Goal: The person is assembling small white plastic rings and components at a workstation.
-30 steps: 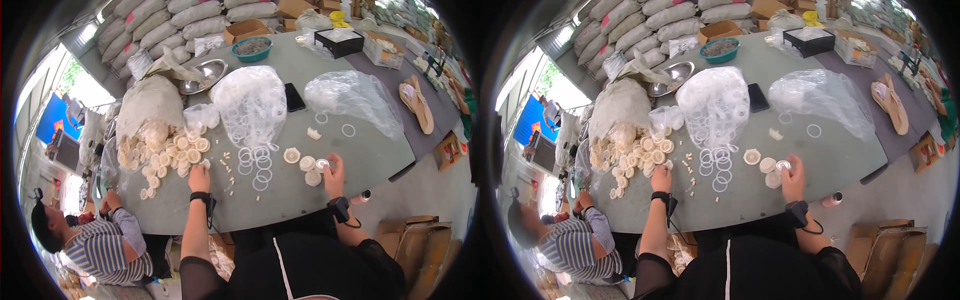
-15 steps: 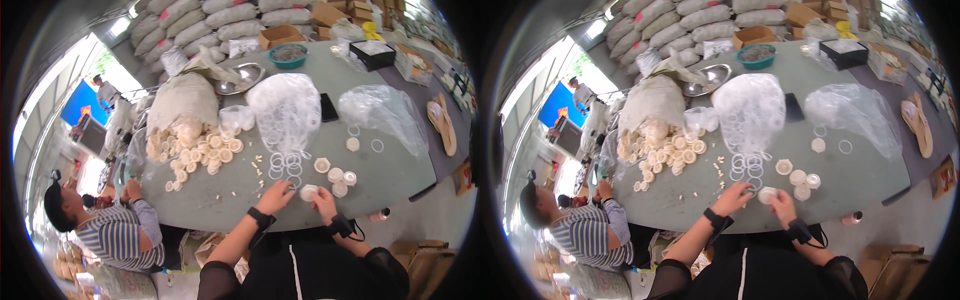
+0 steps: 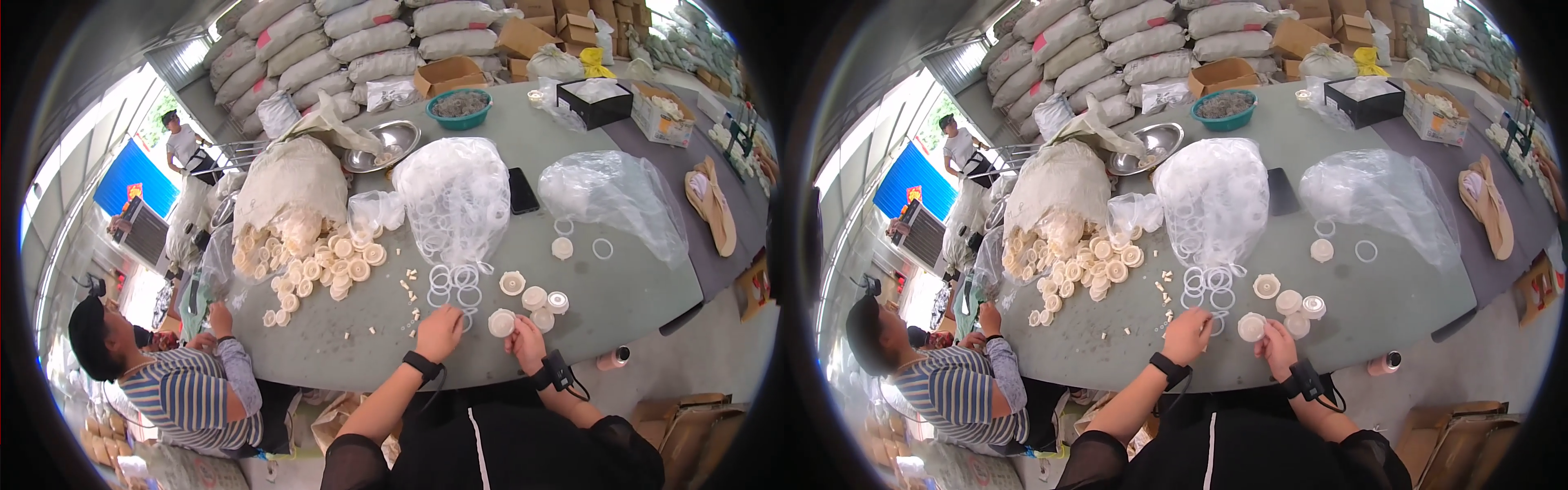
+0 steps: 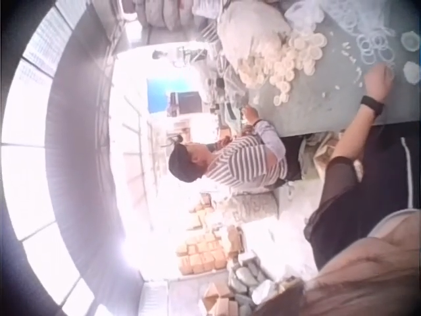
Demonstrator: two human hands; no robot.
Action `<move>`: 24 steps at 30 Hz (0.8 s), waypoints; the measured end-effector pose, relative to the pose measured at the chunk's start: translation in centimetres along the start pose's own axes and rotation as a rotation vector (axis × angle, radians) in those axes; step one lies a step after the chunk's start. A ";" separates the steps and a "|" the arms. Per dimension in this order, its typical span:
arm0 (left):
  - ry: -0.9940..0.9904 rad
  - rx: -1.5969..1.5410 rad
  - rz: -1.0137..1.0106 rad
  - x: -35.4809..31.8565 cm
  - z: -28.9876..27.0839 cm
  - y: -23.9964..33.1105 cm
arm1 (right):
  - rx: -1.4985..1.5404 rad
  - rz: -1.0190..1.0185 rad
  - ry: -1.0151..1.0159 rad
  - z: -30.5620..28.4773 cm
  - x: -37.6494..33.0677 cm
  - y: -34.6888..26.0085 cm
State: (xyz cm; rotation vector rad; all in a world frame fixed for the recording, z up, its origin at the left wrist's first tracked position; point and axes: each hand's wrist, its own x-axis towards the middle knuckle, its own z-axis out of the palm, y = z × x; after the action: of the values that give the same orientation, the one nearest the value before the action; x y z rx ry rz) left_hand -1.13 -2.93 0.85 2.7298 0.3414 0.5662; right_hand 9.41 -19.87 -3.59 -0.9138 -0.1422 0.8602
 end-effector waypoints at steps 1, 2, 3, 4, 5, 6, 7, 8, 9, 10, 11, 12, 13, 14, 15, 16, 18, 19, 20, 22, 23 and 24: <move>0.073 -0.108 -0.063 0.0 -0.3 0.2 | 0.011 -0.005 0.000 0.1 -0.1 -0.1; 0.145 -0.217 -0.128 0.0 -0.6 0.4 | 0.022 -0.009 0.001 0.2 -0.2 -0.1; 0.141 -0.218 -0.122 -0.1 -0.9 0.6 | 0.025 -0.014 0.006 0.2 -0.3 -0.1; 0.115 -0.515 -0.319 -0.4 -1.0 0.9 | 0.001 -0.003 0.010 0.1 -0.3 0.1; 0.083 -0.810 -0.518 -0.6 -1.3 1.2 | -0.023 0.009 0.015 0.1 -0.3 0.2; 0.074 -0.813 -0.514 -0.7 -1.7 1.8 | -0.021 0.005 0.024 0.2 -0.4 0.4; 0.075 -0.976 -0.538 -0.8 -2.2 2.5 | -0.006 0.046 0.002 0.2 -0.4 0.5; 0.075 -1.140 -0.562 -0.9 -2.3 2.9 | 0.009 0.088 -0.018 0.2 -0.5 0.6; 0.093 -1.179 -0.503 -1.3 -2.1 3.1 | 0.001 0.116 -0.057 0.6 -0.7 0.7; 0.083 -1.184 -0.508 -1.6 -1.9 3.3 | 0.002 0.119 -0.047 1.0 -1.0 0.6; 0.109 -1.208 -0.452 -1.7 -1.8 3.6 | 0.002 0.151 -0.073 1.6 -1.1 0.4; 0.135 -1.233 -0.402 -2.1 -1.7 4.1 | 0.002 0.187 -0.098 2.2 -1.3 0.2; 0.122 -1.242 -0.413 -2.2 -1.8 4.6 | 0.025 0.175 -0.155 2.2 -1.3 0.2; 0.114 -1.280 -0.410 -2.2 -2.1 5.1 | 0.026 0.181 -0.138 2.3 -1.4 0.2; 0.113 -1.316 -0.405 -2.3 -2.2 5.2 | 0.066 0.176 -0.164 2.7 -1.4 0.0; 0.106 -1.324 -0.413 -2.6 -2.1 5.1 | 0.106 0.169 -0.191 3.1 -1.4 -0.2; 0.137 -1.204 -0.456 -2.9 -1.8 4.9 | 0.131 0.172 -0.187 3.6 -1.6 -0.6; 0.185 -1.234 -0.485 -2.8 -1.9 5.1 | 0.141 0.171 -0.195 3.7 -1.7 -0.6; 0.183 -1.236 -0.486 -2.7 -2.0 5.3 | 0.151 0.169 -0.205 3.7 -1.7 -0.6; 0.275 -1.245 -0.505 -2.6 -2.0 5.4 | 0.143 0.160 -0.197 3.6 -1.8 -0.5; 0.273 -1.246 -0.506 -2.6 -2.1 5.2 | 0.136 0.150 -0.193 3.5 -1.8 -0.4; 0.231 -1.260 -0.501 -2.6 -2.2 5.0 | 0.136 0.151 -0.191 3.4 -1.8 -0.3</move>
State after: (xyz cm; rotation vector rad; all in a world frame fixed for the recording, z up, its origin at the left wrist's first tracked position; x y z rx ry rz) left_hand -3.55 -7.75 3.67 1.3168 0.4786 0.6354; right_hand 6.87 -19.09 -0.80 -0.7214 -0.1794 1.0840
